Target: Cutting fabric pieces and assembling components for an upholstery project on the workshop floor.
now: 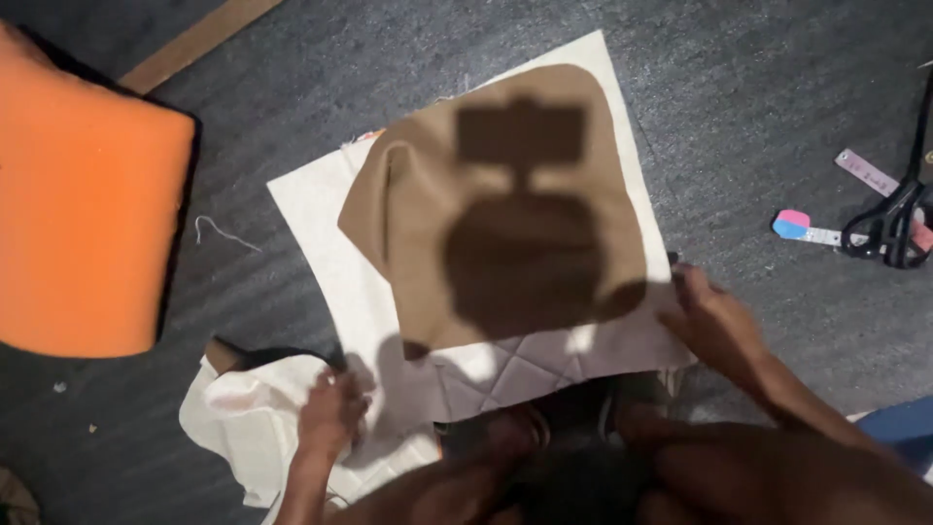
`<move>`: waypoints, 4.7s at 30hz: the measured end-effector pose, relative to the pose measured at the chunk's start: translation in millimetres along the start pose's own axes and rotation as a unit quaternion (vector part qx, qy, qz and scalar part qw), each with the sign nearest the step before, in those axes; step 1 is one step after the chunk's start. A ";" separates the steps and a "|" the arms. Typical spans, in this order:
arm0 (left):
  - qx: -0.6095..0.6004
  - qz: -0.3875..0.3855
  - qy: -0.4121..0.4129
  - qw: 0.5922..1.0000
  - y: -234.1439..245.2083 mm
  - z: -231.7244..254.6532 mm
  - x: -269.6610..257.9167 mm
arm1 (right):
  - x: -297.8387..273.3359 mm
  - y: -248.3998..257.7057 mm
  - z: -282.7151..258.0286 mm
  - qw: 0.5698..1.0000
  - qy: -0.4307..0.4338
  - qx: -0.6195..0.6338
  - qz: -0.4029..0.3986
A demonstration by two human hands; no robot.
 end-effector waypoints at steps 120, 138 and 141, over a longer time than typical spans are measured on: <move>-0.284 0.170 -0.246 0.911 -40.7 392.5 249.2 | 127.1 -14.6 -83.8 0.933 0.220 0.158 0.235; 0.144 0.188 -0.554 0.798 -132.2 414.3 198.5 | 125.0 9.4 -83.9 0.958 0.169 0.139 0.185; 0.167 0.169 -0.530 0.814 -148.6 409.2 198.1 | 108.7 35.8 -55.9 0.962 0.166 0.088 0.196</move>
Point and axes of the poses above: each hand's wrist, its own x-axis towards the middle knuckle, its own y-axis out of the back of the hand, z = x × y, the point moved 1 cm from there along x, towards the middle knuckle, and after that the axes turned 11 degrees about z, right-handed, at the moved point
